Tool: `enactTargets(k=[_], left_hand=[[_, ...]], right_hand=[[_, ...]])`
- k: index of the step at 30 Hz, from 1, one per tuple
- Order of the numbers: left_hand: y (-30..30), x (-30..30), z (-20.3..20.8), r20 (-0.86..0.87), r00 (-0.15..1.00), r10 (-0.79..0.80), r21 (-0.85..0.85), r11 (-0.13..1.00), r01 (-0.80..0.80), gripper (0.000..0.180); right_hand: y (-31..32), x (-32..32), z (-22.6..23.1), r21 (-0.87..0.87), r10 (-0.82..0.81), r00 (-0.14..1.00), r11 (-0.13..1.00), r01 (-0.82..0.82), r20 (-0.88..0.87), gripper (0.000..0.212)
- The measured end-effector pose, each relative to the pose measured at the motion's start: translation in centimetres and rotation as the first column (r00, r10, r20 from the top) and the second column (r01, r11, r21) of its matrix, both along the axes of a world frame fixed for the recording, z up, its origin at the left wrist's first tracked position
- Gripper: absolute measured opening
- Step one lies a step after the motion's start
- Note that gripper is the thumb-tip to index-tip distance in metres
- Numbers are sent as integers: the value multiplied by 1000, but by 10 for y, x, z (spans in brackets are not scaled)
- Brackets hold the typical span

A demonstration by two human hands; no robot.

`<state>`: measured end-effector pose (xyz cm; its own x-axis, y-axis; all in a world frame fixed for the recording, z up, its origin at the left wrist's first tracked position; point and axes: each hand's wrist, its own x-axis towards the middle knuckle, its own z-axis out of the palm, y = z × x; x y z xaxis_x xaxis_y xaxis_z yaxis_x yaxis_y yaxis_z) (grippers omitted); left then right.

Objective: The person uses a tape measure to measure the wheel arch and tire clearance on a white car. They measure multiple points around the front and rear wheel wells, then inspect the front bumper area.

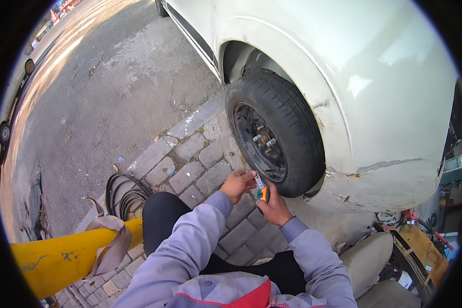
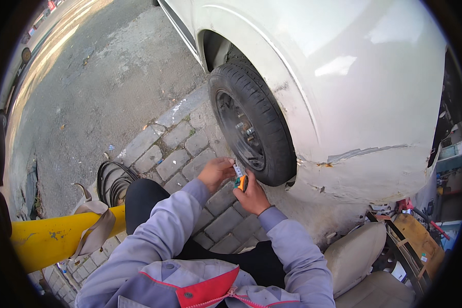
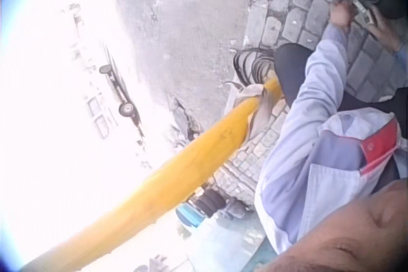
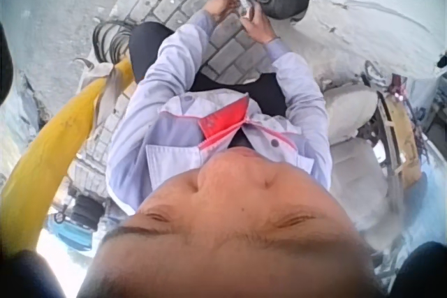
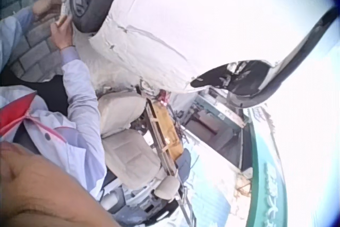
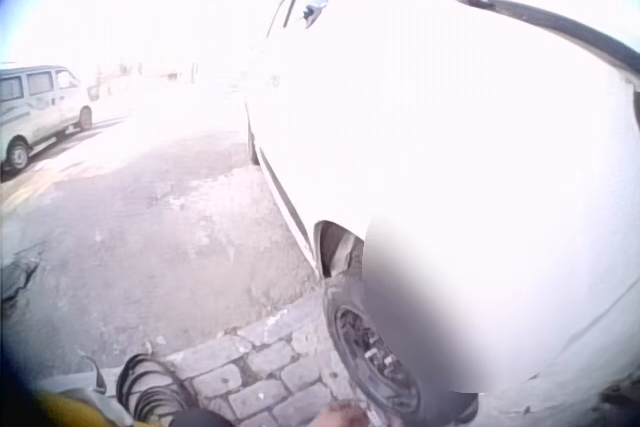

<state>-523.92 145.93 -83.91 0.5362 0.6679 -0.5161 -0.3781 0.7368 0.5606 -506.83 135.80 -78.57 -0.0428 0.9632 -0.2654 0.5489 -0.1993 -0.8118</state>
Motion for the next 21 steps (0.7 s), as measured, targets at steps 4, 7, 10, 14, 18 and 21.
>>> enactTargets(k=[4, 7, 10, 14, 18, 21], left_hand=[[68, -25, 6, 44, 838, 543, -115, 836, -536, 19], [145, -33, -2, -43, 782, 621, 34, 784, -620, 23], [198, -37, -1, 88, 693, 716, 77, 688, -721, 24], [250, -53, 8, 130, 628, 767, 95, 621, -778, 23], [274, -59, -8, 76, 609, 790, 90, 603, -793, 25], [269, -45, -32, 25, 680, 733, 81, 677, -732, 23]], right_hand=[[-36, 24, 12, -63, 153, 973, 988, -144, 171, 83], [-61, 69, 16, -352, 253, 963, 913, -205, 94, 82], [-90, 104, 26, -493, 232, 949, 864, -100, 214, 69], [-127, 135, 54, -554, 67, 958, 826, 104, 280, 43], [-156, 134, 67, -549, 72, 900, 812, 197, 429, 36], [-161, 126, 64, -550, 59, 906, 810, 202, 419, 31]])
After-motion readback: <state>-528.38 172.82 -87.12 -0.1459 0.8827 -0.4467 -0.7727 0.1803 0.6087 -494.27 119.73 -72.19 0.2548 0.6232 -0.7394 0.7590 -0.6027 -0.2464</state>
